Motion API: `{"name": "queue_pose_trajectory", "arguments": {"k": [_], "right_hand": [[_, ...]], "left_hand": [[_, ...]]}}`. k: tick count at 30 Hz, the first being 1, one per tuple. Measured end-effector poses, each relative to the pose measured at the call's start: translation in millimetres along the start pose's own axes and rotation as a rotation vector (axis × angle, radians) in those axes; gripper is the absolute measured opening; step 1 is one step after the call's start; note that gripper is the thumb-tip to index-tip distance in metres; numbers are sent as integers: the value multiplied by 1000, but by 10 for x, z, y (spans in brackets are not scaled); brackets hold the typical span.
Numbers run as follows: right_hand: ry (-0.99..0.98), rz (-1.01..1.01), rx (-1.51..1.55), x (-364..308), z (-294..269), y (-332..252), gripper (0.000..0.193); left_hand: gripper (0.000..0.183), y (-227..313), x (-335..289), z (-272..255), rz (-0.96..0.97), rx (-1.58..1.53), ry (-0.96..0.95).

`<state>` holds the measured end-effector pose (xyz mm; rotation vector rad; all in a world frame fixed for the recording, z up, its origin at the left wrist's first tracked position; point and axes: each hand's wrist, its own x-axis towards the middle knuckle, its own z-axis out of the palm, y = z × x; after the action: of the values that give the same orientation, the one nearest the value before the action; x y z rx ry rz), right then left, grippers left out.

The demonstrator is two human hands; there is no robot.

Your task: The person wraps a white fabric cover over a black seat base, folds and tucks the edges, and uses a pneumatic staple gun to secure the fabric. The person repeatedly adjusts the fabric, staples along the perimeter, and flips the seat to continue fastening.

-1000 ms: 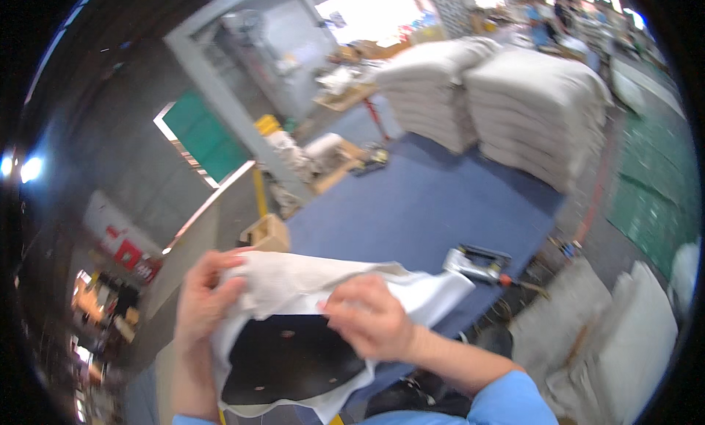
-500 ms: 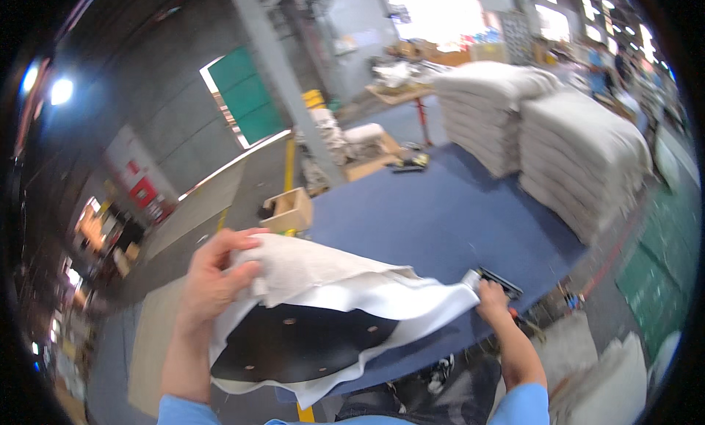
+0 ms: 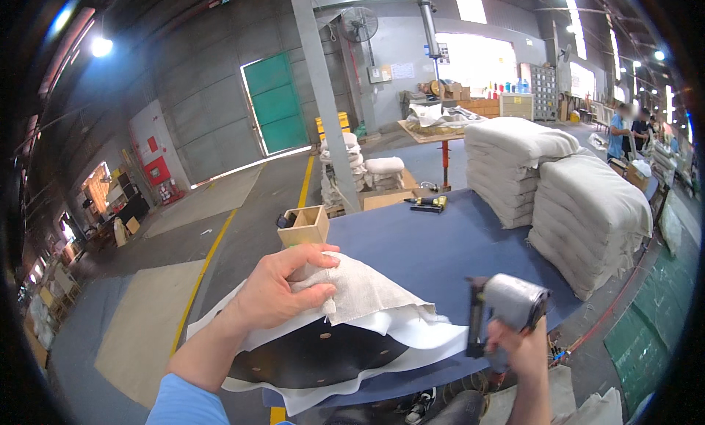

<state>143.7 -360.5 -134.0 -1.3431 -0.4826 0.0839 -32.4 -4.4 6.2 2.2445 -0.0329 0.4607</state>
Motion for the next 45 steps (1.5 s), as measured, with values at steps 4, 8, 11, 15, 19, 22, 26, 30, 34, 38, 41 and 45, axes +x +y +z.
{"name": "queue_pose_trajectory", "arguments": {"k": [4,8,11,15,19,22,26,30,34,38,41,45], "right_hand": [[-202,98,302,-383,674,-399,92],[-304,15,350,-455,1187,-412,95],[-308,6,400,-502,1377,-390,92],[-355,-112,362,-509,1497,-344,90],[-330,-180,270,-489,1568,-215,87],[-322,-176,284,-492,1595,-202,87],[-323,-152,236,-495,1613,-200,89],[-309,-215,108,-478,1626,-122,90],[-307,-245,68,-467,1658,-105,90],[-301,-270,8,-412,1664,-177,88],[-322,-213,101,-407,1628,-272,82],[-218,-322,8,-400,1242,-319,75]], "left_hand": [[37,44,8,22,68,131,-18],[40,47,15,56,93,178,-24],[41,73,9,66,104,196,-22],[42,77,36,75,108,255,-20],[43,66,50,80,117,276,-14],[42,72,63,90,133,302,-11],[42,137,84,106,83,316,-29],[42,119,101,127,95,326,-33],[42,121,111,160,91,345,-23],[43,180,151,167,60,380,-22],[45,100,149,107,74,351,-2],[54,206,50,-57,-81,354,-16]]}}
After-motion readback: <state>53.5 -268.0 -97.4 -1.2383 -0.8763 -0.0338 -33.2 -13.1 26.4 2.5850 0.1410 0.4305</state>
